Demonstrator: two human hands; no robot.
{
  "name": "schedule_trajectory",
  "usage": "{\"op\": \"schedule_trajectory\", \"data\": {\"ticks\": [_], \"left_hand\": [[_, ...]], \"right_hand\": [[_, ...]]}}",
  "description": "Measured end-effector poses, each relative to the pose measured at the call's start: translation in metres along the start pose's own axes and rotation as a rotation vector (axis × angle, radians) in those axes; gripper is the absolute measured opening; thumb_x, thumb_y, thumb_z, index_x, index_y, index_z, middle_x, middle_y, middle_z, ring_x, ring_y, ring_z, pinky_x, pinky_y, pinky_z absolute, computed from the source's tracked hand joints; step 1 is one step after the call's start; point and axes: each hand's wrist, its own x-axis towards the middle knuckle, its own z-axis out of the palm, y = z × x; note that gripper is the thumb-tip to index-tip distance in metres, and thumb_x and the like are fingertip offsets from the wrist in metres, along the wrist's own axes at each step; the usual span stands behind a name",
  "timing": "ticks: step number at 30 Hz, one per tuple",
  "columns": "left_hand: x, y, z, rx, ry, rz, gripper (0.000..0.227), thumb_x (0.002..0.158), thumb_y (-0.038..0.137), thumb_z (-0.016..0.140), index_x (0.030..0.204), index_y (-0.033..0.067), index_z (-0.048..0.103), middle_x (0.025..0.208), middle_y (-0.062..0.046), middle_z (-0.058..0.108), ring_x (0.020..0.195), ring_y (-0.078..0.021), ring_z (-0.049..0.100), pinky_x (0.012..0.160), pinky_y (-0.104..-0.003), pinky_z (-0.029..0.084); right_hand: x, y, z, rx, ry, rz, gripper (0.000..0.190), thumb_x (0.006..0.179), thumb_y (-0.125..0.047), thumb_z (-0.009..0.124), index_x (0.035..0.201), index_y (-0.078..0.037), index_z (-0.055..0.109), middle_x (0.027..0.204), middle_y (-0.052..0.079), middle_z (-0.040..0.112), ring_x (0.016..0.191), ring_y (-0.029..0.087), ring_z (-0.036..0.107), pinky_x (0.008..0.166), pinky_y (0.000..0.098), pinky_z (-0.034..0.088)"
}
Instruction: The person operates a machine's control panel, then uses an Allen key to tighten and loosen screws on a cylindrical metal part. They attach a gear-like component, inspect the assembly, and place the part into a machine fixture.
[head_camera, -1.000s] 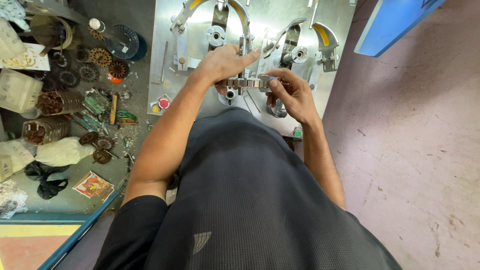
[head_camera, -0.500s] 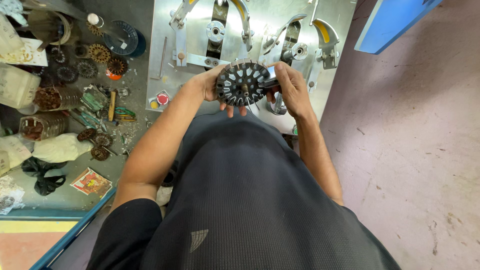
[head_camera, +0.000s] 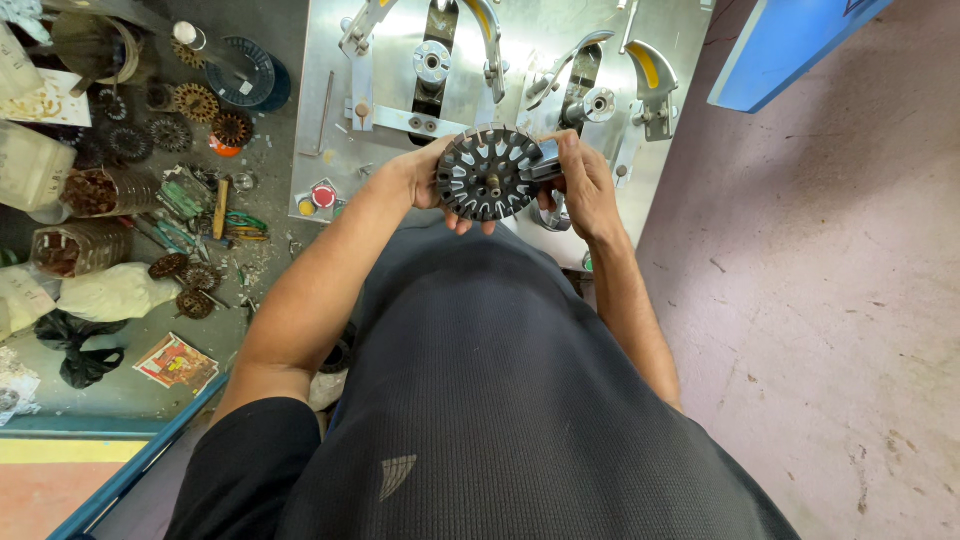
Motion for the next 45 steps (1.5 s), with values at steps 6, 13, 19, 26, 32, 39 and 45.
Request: {"op": "schedule_trajectory", "data": {"ticks": [6,13,19,26,32,39,45], "left_hand": [[0.000,-0.002,0.011,-0.003,0.047,0.003,0.078,0.106,0.052,0.026,0.110,-0.0153,0.065,0.082,-0.035,0.071,0.049,-0.0326,0.069,0.038,-0.037,0.057],[-0.003,-0.001,0.022,0.101,0.121,0.014,0.076,0.104,0.054,0.027,0.114,-0.0096,0.067,0.077,-0.031,0.072,0.044,-0.0295,0.067,0.036,-0.035,0.056],[-0.020,-0.008,0.024,0.360,0.417,0.135,0.065,0.098,0.048,0.035,0.121,-0.0024,0.068,0.076,-0.028,0.072,0.044,-0.0307,0.060,0.036,-0.039,0.049],[-0.070,-0.046,0.011,1.100,1.254,0.324,0.049,0.098,0.041,0.051,0.136,0.0128,0.063,0.093,-0.030,0.072,0.096,-0.0506,0.068,0.091,-0.054,0.052],[-0.080,-0.084,-0.013,1.126,1.443,0.210,0.059,0.099,0.042,0.057,0.151,0.0160,0.047,0.123,-0.032,0.062,0.102,-0.0544,0.065,0.092,-0.060,0.051],[-0.064,-0.120,-0.050,1.234,1.506,0.448,0.065,0.100,0.043,0.063,0.154,0.0128,0.045,0.143,-0.044,0.038,0.120,-0.0585,0.054,0.097,-0.057,0.050],[-0.066,-0.127,-0.065,1.158,1.382,0.433,0.066,0.103,0.045,0.064,0.156,0.0122,0.041,0.150,-0.036,0.036,0.136,-0.0531,0.044,0.114,-0.057,0.041]], "right_hand": [[-0.005,0.011,-0.003,0.059,-0.008,0.020,0.056,0.112,-0.048,0.036,0.119,0.000,0.063,0.079,0.007,0.067,0.058,0.012,0.059,0.051,0.0256,0.047],[-0.015,0.017,-0.008,0.158,-0.074,0.051,0.041,0.111,-0.037,0.047,0.125,0.000,0.061,0.086,0.005,0.066,0.069,0.011,0.061,0.060,0.0252,0.049],[-0.019,0.018,-0.004,0.200,-0.053,0.061,0.031,0.109,-0.024,0.055,0.126,0.000,0.063,0.087,0.005,0.065,0.072,0.012,0.060,0.063,0.0253,0.048],[-0.021,0.026,-0.004,0.375,0.166,0.086,0.032,0.102,-0.014,0.060,0.132,-0.004,0.051,0.103,0.011,0.068,0.087,0.018,0.069,0.075,0.0286,0.054],[-0.027,0.040,-0.001,0.448,0.227,0.079,0.047,0.092,0.002,0.069,0.135,-0.007,0.053,0.110,0.009,0.069,0.095,0.019,0.068,0.083,0.0316,0.055],[-0.031,0.046,0.023,0.502,0.210,0.061,0.037,0.090,0.008,0.074,0.124,-0.002,0.063,0.113,0.009,0.070,0.100,0.019,0.071,0.090,0.0326,0.059],[-0.038,0.040,0.055,0.264,0.311,0.032,0.041,0.087,0.004,0.079,0.120,-0.005,0.056,0.105,0.003,0.069,0.096,0.012,0.068,0.087,0.0279,0.058]]}}
